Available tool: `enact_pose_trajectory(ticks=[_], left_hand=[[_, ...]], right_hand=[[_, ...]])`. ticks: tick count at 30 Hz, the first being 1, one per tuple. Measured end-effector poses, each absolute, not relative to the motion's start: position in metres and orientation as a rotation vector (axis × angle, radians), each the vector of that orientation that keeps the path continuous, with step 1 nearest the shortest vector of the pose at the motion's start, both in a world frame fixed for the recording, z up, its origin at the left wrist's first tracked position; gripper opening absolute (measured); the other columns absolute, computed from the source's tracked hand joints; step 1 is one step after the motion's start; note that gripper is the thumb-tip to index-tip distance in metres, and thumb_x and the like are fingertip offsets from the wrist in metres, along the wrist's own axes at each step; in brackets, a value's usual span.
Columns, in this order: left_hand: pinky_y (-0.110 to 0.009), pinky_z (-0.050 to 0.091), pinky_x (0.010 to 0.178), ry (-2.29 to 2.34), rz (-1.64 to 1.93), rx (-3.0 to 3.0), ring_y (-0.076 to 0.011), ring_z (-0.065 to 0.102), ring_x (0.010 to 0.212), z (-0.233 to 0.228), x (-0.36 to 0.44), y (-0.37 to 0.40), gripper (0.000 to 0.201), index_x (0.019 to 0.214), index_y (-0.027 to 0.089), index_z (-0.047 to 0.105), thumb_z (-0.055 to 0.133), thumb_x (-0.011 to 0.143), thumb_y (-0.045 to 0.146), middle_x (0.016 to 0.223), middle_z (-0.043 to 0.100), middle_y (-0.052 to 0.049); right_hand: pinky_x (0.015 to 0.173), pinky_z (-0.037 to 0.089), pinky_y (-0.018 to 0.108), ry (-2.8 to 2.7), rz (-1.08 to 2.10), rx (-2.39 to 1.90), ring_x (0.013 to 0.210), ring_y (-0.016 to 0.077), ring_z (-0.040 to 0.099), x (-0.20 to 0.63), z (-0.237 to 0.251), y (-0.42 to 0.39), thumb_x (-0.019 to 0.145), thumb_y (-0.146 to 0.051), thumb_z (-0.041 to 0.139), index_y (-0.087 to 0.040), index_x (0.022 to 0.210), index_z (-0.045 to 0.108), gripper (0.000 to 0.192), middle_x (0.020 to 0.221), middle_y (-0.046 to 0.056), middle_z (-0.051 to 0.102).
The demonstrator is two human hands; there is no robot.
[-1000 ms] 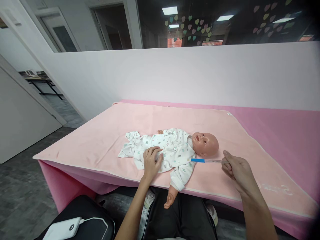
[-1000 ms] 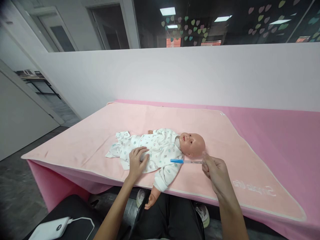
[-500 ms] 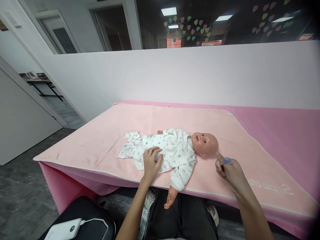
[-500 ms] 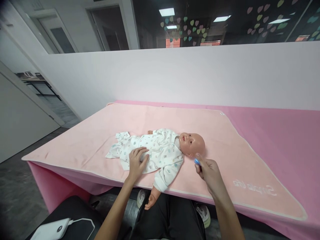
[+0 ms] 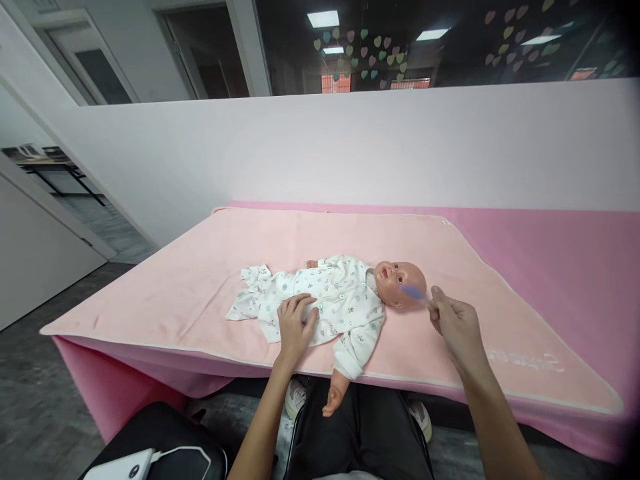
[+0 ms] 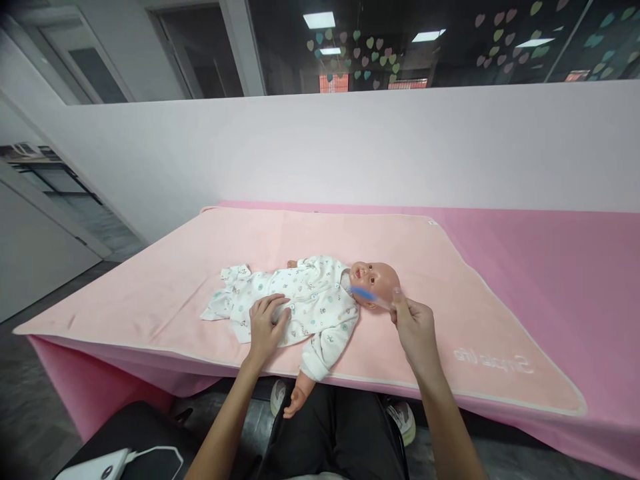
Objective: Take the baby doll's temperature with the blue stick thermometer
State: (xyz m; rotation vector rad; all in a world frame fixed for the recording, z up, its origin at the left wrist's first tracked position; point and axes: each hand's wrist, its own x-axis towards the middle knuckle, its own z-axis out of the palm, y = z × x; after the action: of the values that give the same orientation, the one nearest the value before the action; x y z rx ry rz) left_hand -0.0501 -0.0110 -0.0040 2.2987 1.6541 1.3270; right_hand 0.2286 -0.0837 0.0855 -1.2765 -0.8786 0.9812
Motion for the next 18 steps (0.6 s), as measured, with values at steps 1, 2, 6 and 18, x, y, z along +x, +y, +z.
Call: enact_pose_trajectory(ticks=[1, 2, 6, 18], left_hand=[[-0.038, 0.035, 0.091, 1.657, 1.321, 2.300, -0.0217, 0.049, 0.104, -0.0041, -0.0500, -0.0111, 0.018, 0.100, 0.024, 0.061, 0.052, 0.084, 0.024, 0.108, 0.059, -0.003], [-0.038, 0.035, 0.092, 1.658, 1.318, 2.301, -0.0218, 0.049, 0.104, -0.0040, -0.0499, -0.0112, 0.018, 0.100, 0.024, 0.061, 0.052, 0.084, 0.024, 0.108, 0.059, -0.003], [-0.038, 0.035, 0.092, 1.657, 1.319, 2.297, -0.0223, 0.049, 0.105, -0.0032, -0.0496, -0.0122, 0.019, 0.100, 0.024, 0.061, 0.051, 0.084, 0.024, 0.108, 0.059, -0.004], [-0.038, 0.035, 0.091, 1.641, 1.314, 2.279, -0.0212, 0.049, 0.104, -0.0029, -0.0499, -0.0131, 0.018, 0.100, 0.024, 0.060, 0.051, 0.084, 0.023, 0.108, 0.059, -0.003]], right_hand=[[0.036, 0.009, 0.021, -0.891, 0.984, -1.275, 0.035, 0.0021, 0.019, 0.2285, 0.0853, -0.0842, 0.075, -0.054, 0.059, -0.018, 0.045, 0.034, 0.053, 0.041, -0.007, 0.024], [0.036, 0.009, 0.021, -0.895, 0.976, -1.271, 0.035, 0.0020, 0.019, 0.2284, 0.0854, -0.0849, 0.075, -0.054, 0.059, -0.018, 0.045, 0.034, 0.053, 0.042, -0.007, 0.024], [0.035, 0.010, 0.021, -0.914, 1.137, -1.168, 0.035, 0.0024, 0.017, 0.2292, 0.0872, -0.0874, 0.078, -0.051, 0.056, -0.019, 0.046, 0.031, 0.052, 0.041, -0.008, 0.022], [0.031, 0.012, 0.020, -0.847, 1.285, -1.048, 0.033, 0.0032, 0.015, 0.2306, 0.0917, -0.0855, 0.080, -0.046, 0.055, -0.020, 0.045, 0.027, 0.052, 0.039, -0.008, 0.019]])
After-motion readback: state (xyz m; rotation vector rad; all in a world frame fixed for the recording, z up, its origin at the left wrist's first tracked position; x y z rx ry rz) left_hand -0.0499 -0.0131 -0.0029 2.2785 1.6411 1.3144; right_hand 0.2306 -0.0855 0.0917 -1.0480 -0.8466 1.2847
